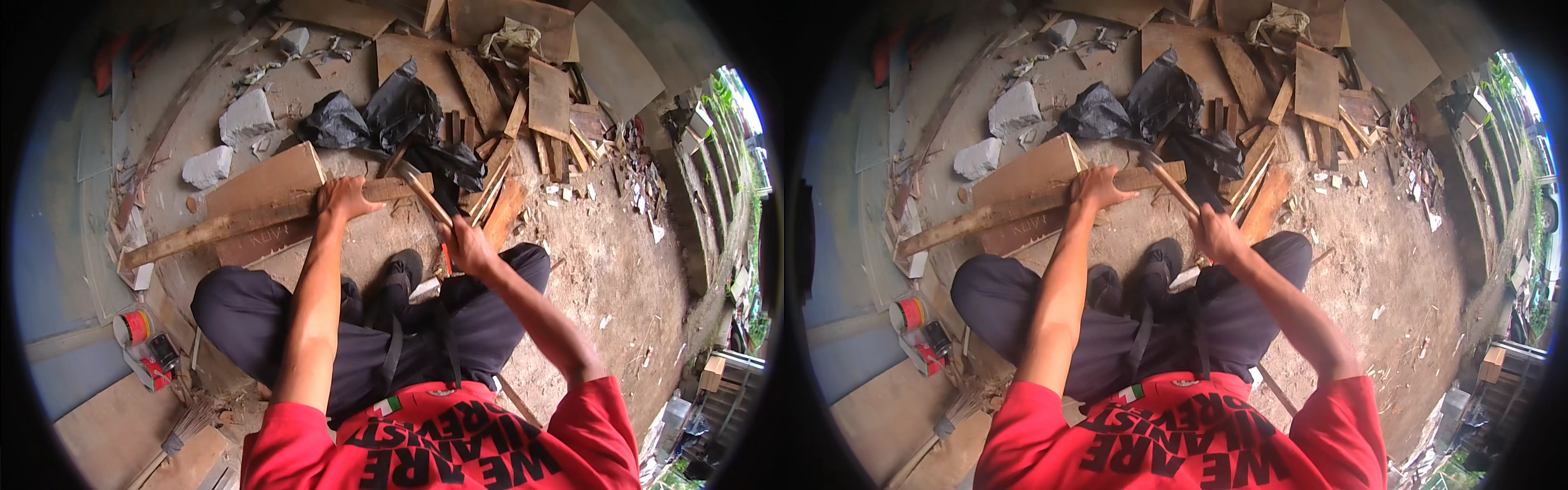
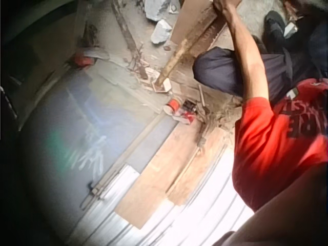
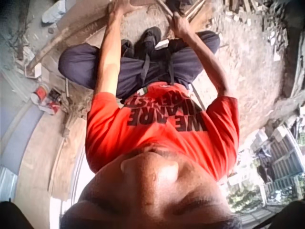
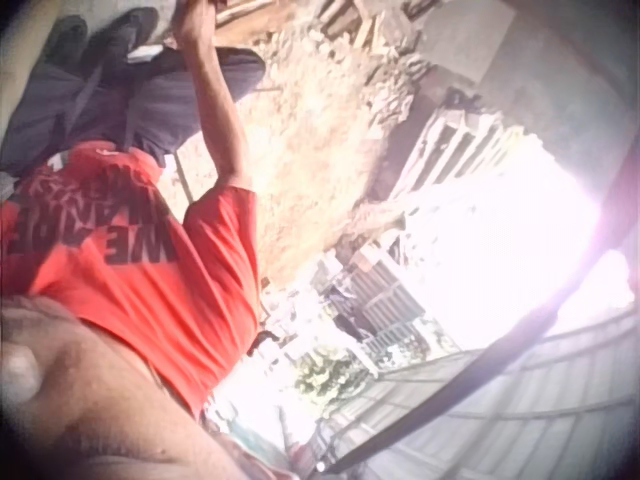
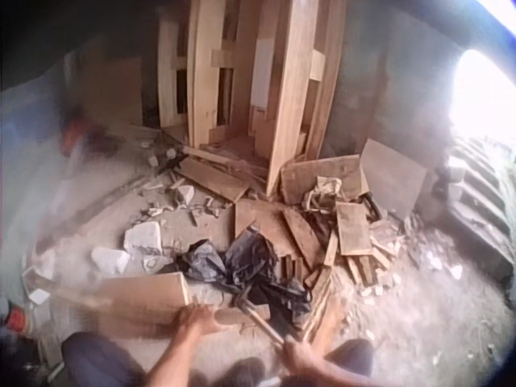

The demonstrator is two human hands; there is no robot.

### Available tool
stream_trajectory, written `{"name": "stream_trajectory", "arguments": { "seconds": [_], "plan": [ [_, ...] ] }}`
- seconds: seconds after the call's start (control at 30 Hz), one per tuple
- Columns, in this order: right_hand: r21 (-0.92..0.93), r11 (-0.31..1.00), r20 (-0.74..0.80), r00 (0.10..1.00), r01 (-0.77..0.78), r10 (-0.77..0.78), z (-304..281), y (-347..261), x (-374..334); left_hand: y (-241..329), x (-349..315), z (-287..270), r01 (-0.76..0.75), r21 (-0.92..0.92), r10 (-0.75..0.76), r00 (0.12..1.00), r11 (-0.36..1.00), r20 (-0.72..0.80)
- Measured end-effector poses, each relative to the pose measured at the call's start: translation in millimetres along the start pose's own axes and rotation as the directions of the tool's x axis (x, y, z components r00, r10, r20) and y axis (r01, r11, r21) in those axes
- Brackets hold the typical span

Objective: The person sits on the floor and repeatedly strikes a long wooden plank with a hammer to break it into smaller pieces. The person repositions the plank several times to continue breaking it.

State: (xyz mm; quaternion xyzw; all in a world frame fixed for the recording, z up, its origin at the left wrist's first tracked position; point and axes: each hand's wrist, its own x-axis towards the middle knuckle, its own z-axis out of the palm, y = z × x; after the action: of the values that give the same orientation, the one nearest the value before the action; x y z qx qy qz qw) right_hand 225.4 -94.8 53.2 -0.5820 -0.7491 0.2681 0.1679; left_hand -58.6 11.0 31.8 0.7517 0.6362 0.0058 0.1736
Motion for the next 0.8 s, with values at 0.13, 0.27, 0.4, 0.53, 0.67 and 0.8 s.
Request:
{"name": "stream_trajectory", "arguments": {
  "seconds": [0.13, 0.27, 0.4, 0.53, 0.67, 0.8],
  "plan": [
    [0.163, 0.971, 0.107, 0.981, -0.175, 0.159, 3, -20, 10, -9, -10, 3, -0.022, -0.037, 0.021, 1.0, 0.999, -0.007],
    [0.685, 0.684, -0.04, 0.925, -0.249, 0.377, 45, -9, -26, -2, -6, -8, -0.048, -0.099, 0.048, 0.999, 0.994, -0.002],
    [0.822, 0.55, -0.196, 0.833, -0.149, 0.518, 81, -30, -88, -21, 3, -7, -0.102, -0.254, 0.132, 0.986, 0.962, 0.104],
    [0.821, 0.271, 0.279, 0.767, -0.503, 0.578, 68, -50, -132, -36, 10, -15, -0.143, -0.37, 0.243, 0.941, 0.918, 0.238],
    [0.528, 0.438, 0.622, 0.683, -0.728, 0.384, 13, -44, -126, -9, 6, -67, -0.095, -0.564, 0.344, 0.87, 0.82, 0.353],
    [0.546, 0.41, 0.768, 0.632, -0.731, 0.102, -22, -51, -110, -3, 0, -80, -0.126, -0.571, 0.35, 0.887, 0.811, 0.302]
  ]
}}
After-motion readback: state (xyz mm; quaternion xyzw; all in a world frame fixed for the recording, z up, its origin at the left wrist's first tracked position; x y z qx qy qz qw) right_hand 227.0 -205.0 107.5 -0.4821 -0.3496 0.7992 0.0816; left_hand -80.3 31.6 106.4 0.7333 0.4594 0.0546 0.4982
